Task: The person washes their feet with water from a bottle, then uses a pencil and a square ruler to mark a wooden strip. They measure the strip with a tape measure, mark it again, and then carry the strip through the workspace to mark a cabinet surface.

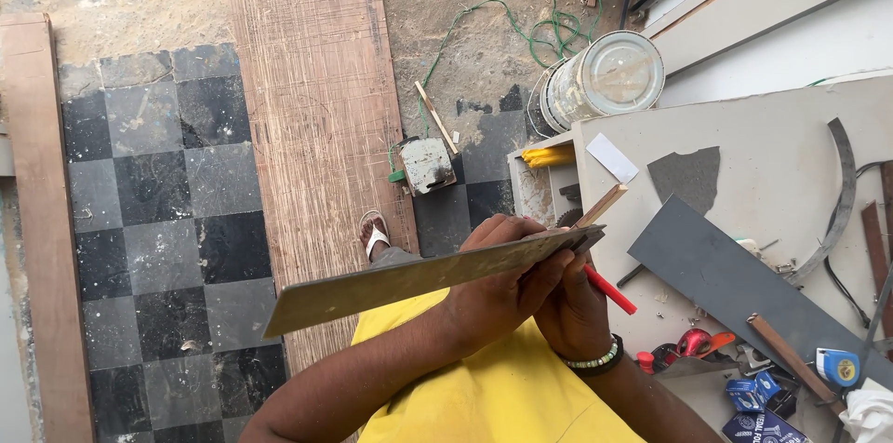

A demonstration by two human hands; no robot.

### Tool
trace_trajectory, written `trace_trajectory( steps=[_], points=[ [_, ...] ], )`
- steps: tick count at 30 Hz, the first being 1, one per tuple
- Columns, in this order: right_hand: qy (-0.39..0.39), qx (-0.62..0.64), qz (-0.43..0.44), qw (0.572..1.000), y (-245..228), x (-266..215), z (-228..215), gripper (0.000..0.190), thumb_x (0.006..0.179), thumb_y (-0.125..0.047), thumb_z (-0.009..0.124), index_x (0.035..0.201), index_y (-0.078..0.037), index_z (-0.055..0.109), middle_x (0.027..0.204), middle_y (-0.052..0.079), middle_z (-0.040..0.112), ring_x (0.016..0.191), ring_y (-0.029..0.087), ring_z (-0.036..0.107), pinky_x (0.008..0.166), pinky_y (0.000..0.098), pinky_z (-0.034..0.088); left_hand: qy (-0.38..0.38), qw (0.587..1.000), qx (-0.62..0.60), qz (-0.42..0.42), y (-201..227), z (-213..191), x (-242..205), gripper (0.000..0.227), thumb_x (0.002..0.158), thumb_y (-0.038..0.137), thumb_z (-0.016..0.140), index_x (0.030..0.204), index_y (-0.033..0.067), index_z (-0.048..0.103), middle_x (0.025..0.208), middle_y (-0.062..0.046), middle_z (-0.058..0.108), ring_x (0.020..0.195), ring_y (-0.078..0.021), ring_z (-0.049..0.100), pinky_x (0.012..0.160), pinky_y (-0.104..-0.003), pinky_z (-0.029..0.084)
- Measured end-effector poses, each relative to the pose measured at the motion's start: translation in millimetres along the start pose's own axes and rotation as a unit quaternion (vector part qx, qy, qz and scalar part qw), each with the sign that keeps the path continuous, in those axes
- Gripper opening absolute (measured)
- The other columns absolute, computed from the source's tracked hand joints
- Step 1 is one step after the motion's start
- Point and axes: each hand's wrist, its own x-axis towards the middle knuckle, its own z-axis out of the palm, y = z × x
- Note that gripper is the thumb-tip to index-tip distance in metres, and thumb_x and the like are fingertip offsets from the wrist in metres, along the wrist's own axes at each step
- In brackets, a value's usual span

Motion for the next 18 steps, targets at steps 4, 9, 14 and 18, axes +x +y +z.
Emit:
trace_trajectory(
  steps=[4, 9, 14, 18],
  points=[
    [-0.008, -0.008, -0.003, 1.000, 0, 1, -2, 0.052, 0.107, -0.038, 0.057, 0.146, -0.007, 0.043, 0.137, 0.009, 0.055, 0.130, 0.022, 0.055, 0.113, 0.0413, 0.045, -0.013, 0.999, -0.040, -0.011, 1, -4, -1, 0.026, 0.104, 0.019, 0.071, 0.127, 0.0092, 0.067, 0.105, -0.005, 0.065, 0.092, -0.0227, 0.064, 0.080, -0.037, 0.053],
    [-0.017, -0.021, -0.002, 1.000, -3, 0, 4, 0.054, 0.106, -0.038, 0.058, 0.147, -0.006, 0.043, 0.137, 0.009, 0.055, 0.132, 0.022, 0.055, 0.113, 0.0411, 0.045, -0.024, 0.998, -0.053, -0.008, 0, -3, -4, 0.030, 0.105, 0.017, 0.068, 0.134, 0.0090, 0.064, 0.110, -0.006, 0.065, 0.096, -0.0230, 0.064, 0.084, -0.037, 0.052],
    [-0.014, -0.024, -0.001, 1.000, -5, 1, 8, 0.052, 0.107, -0.034, 0.059, 0.147, -0.006, 0.043, 0.137, 0.009, 0.056, 0.131, 0.021, 0.055, 0.112, 0.0396, 0.046, -0.009, 0.998, -0.059, -0.018, -3, 2, -6, 0.032, 0.105, 0.016, 0.068, 0.136, 0.0098, 0.063, 0.115, -0.007, 0.066, 0.102, -0.0250, 0.066, 0.089, -0.038, 0.053],
    [0.002, -0.016, -0.006, 1.000, -2, 1, 4, 0.050, 0.106, -0.031, 0.059, 0.147, -0.007, 0.043, 0.137, 0.008, 0.057, 0.129, 0.020, 0.056, 0.109, 0.0383, 0.048, 0.002, 0.998, -0.066, -0.022, -5, 7, -8, 0.030, 0.105, 0.016, 0.068, 0.134, 0.0109, 0.064, 0.118, -0.007, 0.067, 0.106, -0.0258, 0.066, 0.093, -0.039, 0.055]
  ],
)
